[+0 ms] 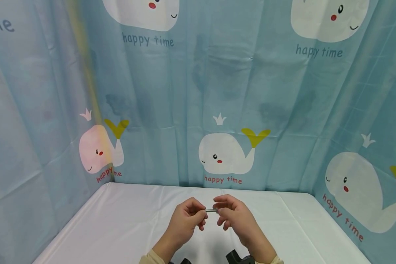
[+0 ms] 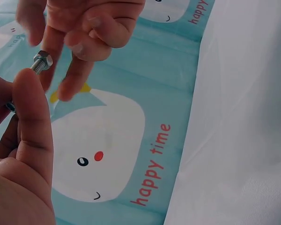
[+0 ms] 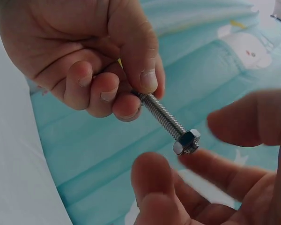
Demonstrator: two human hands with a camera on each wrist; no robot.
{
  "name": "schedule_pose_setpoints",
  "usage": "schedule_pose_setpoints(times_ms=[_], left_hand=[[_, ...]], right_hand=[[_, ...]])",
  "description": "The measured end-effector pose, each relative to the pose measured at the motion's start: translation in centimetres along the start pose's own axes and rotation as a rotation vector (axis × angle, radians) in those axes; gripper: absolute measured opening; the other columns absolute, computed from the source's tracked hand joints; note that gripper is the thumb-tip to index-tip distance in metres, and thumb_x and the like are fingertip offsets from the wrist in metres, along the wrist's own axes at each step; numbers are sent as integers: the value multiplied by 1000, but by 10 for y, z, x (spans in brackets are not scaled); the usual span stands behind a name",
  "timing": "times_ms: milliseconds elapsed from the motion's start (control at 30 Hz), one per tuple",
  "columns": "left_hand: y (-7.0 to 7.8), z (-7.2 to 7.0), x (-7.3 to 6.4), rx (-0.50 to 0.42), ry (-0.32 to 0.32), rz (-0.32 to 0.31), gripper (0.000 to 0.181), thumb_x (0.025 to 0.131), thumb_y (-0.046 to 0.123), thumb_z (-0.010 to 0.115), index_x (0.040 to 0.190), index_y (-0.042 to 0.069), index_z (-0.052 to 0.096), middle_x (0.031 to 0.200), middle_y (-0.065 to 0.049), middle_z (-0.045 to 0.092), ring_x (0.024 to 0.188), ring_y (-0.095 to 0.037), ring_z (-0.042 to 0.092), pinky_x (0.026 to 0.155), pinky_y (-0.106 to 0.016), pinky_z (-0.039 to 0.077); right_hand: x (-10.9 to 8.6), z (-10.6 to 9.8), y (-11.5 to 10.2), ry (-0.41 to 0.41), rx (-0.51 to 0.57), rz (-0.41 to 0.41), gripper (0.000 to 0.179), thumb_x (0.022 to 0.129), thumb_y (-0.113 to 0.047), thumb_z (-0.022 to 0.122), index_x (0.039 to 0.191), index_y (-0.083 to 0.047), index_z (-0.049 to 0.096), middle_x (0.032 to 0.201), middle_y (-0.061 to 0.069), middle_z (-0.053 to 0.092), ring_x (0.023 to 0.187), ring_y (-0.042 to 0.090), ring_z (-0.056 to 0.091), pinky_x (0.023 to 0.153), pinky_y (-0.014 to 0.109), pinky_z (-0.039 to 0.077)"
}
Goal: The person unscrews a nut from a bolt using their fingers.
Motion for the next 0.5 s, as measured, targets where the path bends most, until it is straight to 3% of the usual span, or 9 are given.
schedule_pose_setpoints(times_ms=[167,300,367,500], left_hand=[[1,0,0,0,-3,8,7,93,0,62,98,-5,61,82,-15,65,66,-17,59,61,-30,58],[2,0,0,0,2,6,5,93,0,62,97,-3,62,82,-16,65,66,-18,59,61,-30,58],[2,0,0,-2,3,5,4,93,1,63,97,-2,62,82,-16,65,66,-18,59,61,-30,58],[2,-1,-1,-7,2,6,5,93,1,63,97,-3,62,82,-16,65,66,-18,59,61,-30,58]], right_hand=[[0,1,3,-16,-11,18,30,100,-26,61,107,2,66,81,13,66,58,19,56,52,26,49],[0,1,0,-11,-21,-9,20,96,-13,62,111,0,67,94,13,67,63,22,58,53,28,49],[0,0,-1,-7,-18,-15,25,92,-6,61,116,-2,66,103,14,66,65,23,60,54,28,50],[0,1,1,-21,-9,6,25,95,-14,62,115,0,65,98,14,68,62,22,60,53,27,49]])
Point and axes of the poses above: each hand's wrist, its own x-axis towards the middle knuckle, its own z-axis out of the palm, y = z × x, the point moved 9 cm from there along x, towards the middle knuckle
